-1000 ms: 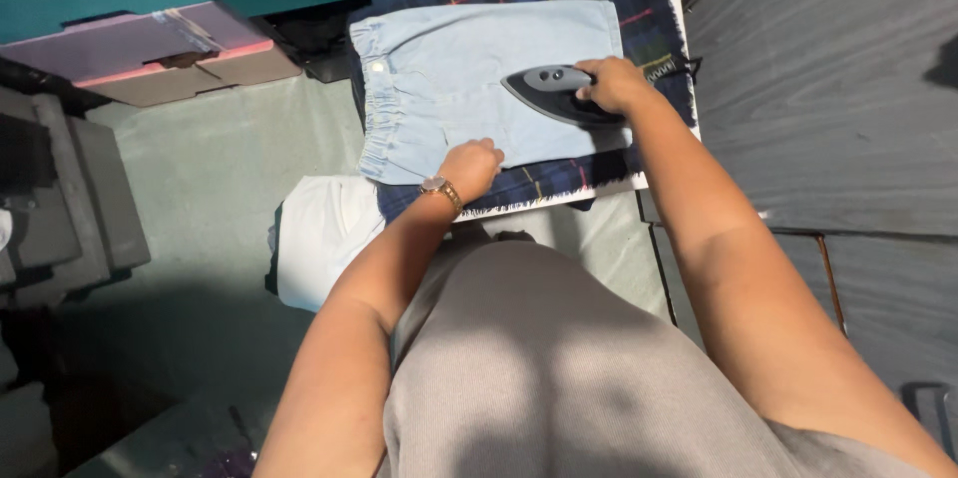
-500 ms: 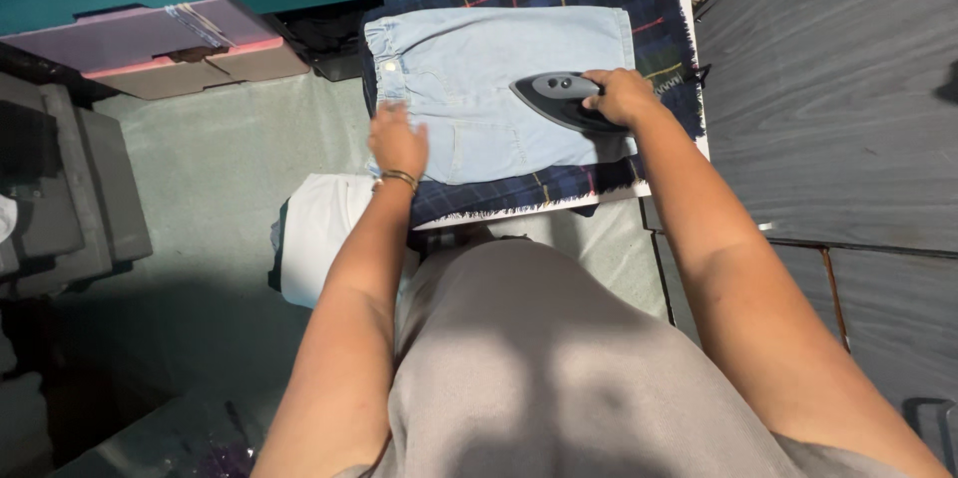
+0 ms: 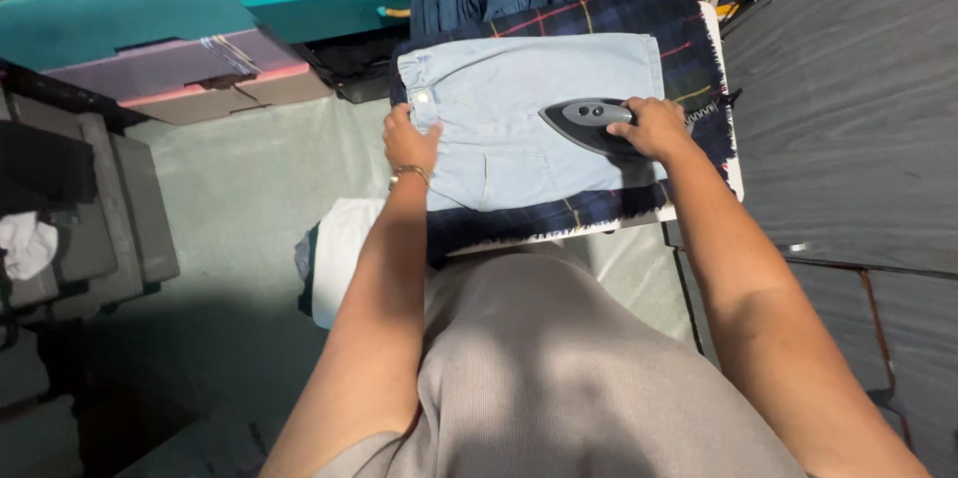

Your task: The person irons a pair of light-colored shorts on a plaid-covered ironing board, then folds and places them into a drawer. The person also handles a dark patterned garment, unfolding and laying it on the board before the clip ends.

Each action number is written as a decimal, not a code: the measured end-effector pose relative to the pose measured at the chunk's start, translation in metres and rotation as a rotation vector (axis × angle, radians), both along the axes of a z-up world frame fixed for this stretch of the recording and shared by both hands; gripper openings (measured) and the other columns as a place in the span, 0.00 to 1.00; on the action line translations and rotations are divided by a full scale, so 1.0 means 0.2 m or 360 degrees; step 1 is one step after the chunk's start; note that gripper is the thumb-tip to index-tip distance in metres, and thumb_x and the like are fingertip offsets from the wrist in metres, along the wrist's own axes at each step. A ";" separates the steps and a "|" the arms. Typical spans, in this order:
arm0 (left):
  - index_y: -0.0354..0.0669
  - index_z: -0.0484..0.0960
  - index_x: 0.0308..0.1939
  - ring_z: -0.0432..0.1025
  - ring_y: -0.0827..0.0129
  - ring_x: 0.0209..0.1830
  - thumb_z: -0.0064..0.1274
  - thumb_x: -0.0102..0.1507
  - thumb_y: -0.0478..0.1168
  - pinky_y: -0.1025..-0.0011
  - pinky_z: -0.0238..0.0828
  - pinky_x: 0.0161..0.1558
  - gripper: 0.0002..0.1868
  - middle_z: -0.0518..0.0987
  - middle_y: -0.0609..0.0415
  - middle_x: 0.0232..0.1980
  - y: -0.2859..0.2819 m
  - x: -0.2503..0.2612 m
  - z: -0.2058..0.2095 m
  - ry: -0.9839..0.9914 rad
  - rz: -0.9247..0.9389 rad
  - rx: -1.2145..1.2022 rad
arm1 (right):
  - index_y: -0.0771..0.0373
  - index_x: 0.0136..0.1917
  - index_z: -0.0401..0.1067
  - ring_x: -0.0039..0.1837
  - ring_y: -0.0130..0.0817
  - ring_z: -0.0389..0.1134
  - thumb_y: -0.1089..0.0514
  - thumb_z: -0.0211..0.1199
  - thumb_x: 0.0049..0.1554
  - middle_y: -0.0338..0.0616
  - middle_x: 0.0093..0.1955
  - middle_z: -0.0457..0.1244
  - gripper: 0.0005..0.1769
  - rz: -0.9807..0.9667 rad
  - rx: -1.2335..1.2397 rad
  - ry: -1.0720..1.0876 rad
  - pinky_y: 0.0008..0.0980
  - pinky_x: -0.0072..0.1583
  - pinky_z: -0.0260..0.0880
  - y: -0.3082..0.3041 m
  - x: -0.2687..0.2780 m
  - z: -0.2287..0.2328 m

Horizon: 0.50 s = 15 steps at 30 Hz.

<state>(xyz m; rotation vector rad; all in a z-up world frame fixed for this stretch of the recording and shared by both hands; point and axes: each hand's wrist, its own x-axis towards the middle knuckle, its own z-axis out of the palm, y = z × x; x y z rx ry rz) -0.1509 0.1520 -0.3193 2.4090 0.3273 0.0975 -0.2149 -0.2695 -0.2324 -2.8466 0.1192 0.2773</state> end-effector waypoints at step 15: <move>0.39 0.79 0.50 0.74 0.44 0.55 0.64 0.58 0.56 0.55 0.70 0.56 0.27 0.79 0.34 0.54 0.09 0.14 -0.22 0.0238 -0.0305 0.0016 | 0.59 0.60 0.75 0.61 0.56 0.66 0.35 0.66 0.56 0.56 0.54 0.69 0.30 0.0249 -0.0229 0.0039 0.52 0.63 0.60 0.64 0.31 0.14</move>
